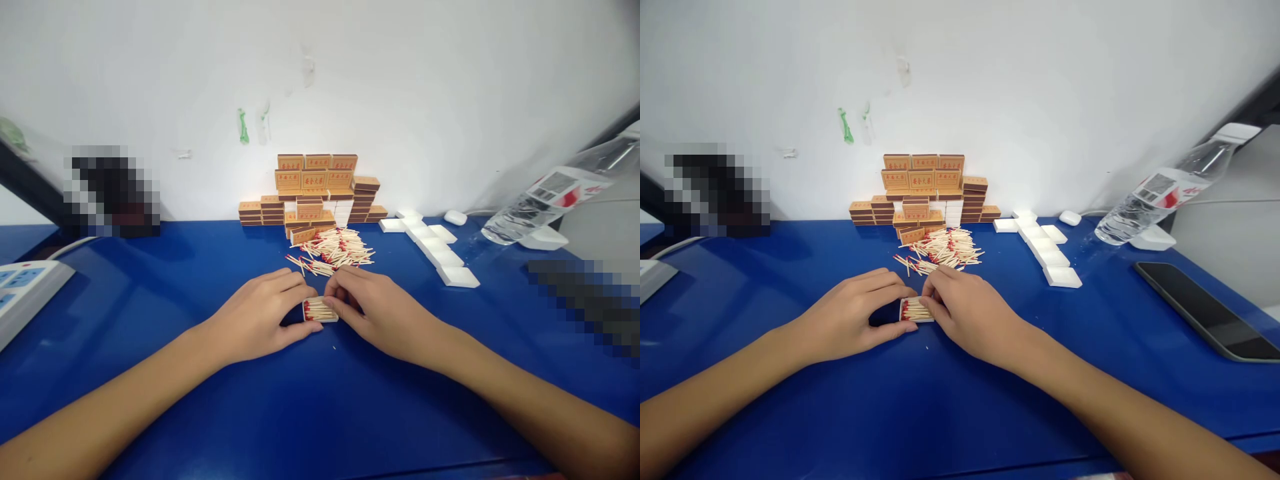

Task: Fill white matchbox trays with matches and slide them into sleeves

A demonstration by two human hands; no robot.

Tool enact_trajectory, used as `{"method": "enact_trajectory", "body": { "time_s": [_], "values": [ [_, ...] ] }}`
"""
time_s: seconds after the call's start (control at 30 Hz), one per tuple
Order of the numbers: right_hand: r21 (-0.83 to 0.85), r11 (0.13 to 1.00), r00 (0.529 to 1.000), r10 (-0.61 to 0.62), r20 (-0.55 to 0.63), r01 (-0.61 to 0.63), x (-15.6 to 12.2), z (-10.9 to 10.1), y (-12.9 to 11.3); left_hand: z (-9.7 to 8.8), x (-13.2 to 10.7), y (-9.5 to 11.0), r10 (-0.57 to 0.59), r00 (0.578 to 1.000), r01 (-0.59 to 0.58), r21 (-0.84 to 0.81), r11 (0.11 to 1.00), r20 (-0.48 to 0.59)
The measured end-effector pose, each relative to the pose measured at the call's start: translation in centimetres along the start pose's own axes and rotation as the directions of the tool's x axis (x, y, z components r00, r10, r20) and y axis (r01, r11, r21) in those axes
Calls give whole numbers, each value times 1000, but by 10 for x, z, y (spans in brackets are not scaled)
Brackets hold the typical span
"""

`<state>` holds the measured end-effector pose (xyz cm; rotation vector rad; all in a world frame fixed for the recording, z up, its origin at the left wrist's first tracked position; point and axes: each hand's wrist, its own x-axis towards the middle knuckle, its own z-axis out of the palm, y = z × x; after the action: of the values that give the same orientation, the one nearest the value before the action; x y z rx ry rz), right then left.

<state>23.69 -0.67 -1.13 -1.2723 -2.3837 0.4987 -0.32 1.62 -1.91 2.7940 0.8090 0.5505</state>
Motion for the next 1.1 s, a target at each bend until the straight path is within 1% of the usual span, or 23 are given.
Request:
{"method": "enact_trajectory", "body": {
  "time_s": [0.27,0.33,0.43,0.5,0.67,0.87,1.1],
  "values": [
    [68,989,991,-134,5,134,-4,-2,-2,1,0,-1,13,1000,-13,0,1000,-12],
    [31,991,991,-129,15,129,-4,-3,0,1,0,-1,12,1000,-11,7,1000,-18],
    [-39,993,993,-116,-3,116,-3,-4,2,1,0,-1,14,1000,-14,12,1000,-17],
    [-36,991,992,-128,-1,128,-2,-5,3,0,0,-1,20,1000,-20,13,1000,-16],
    [-3,986,983,-163,80,164,-4,-8,2,0,0,-1,31,999,-30,26,999,-26],
    [-65,983,983,-168,74,173,-5,-8,2,1,0,-2,27,999,-27,24,999,-18],
    [-109,983,985,-136,104,147,-5,-7,1,1,-1,-2,40,999,-39,27,999,-26]
  ]
}}
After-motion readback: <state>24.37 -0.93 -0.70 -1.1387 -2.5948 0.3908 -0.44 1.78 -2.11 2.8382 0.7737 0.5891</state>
